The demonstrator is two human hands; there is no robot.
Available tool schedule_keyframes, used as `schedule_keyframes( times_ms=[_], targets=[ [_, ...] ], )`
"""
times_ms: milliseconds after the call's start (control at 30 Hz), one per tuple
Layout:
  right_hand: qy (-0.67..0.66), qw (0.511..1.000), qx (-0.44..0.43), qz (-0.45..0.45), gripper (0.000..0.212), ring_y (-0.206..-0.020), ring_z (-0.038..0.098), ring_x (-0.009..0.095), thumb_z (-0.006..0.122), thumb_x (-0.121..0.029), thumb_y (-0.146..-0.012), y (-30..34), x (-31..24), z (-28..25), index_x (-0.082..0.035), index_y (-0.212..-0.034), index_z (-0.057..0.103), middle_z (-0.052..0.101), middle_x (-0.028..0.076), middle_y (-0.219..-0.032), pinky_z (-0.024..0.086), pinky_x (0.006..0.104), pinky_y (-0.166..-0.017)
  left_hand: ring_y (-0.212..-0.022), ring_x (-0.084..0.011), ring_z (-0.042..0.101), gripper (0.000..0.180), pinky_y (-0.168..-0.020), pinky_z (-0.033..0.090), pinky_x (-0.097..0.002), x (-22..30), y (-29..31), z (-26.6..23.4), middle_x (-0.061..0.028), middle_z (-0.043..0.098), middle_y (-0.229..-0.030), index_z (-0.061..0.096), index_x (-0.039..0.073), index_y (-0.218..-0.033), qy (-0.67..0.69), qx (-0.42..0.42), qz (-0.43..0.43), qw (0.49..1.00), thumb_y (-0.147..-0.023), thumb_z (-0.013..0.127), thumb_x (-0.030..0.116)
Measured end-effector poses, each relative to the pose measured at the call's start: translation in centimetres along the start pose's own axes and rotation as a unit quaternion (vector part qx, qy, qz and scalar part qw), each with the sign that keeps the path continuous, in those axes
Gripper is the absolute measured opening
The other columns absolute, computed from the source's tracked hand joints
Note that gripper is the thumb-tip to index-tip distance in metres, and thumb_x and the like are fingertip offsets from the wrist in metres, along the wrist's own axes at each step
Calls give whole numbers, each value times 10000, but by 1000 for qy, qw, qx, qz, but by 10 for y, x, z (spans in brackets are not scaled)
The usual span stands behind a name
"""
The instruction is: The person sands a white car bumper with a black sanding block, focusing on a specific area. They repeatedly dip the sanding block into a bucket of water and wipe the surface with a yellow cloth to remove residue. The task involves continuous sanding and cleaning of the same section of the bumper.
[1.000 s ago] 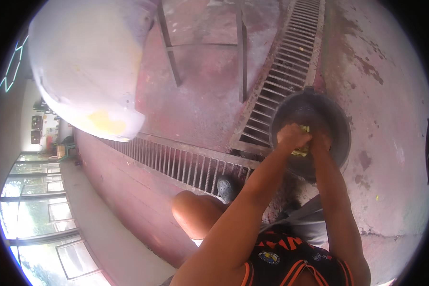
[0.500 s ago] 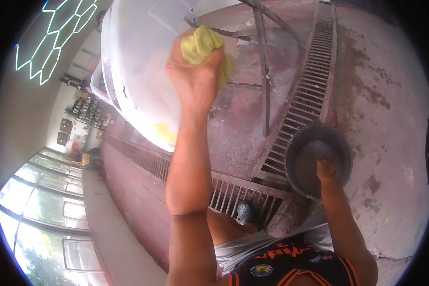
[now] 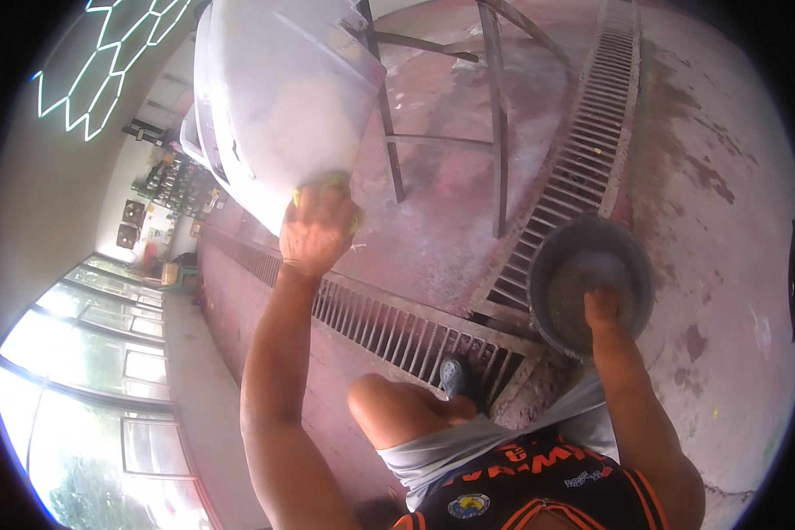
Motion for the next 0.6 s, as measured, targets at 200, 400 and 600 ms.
schedule_keyframes(
  times_ms=[200,400,600],
  targets=[
    [-23,996,-90,7,239,-1232,710,351,710,-103,-930,-2,-2,0,-109,-1141,821,775,146,-1222,586,452,-1015,-976,-265,612,320,-740,584,-414,-15,-26,2,20,615,-1006,688,183,-919,-17,13,-11,1000,-653,865,198],
    [5,995,-96,16,283,-1215,719,338,723,-75,-913,23,-12,-44,-103,-1179,813,769,163,-1228,582,451,-1029,-1220,-281,596,531,-936,546,-461,-117,-133,-48,32,644,-1295,663,212,-1248,-94,167,-200,961,-775,878,320],
    [3,993,-111,35,317,-1372,619,335,738,-141,-954,-3,3,3,-156,-1267,787,708,83,-1413,519,458,-1121,-1297,-233,571,449,-1034,428,-504,-82,-177,-3,66,650,-1299,671,254,-1206,-121,89,-112,982,-800,858,299]
  ],
)
Point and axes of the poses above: each hand's wrist, its own y-axis away from the middle knuckle, its own z-axis out of the palm, x = y × z, the point moved 4 cm from there along -y, towards the middle knuckle
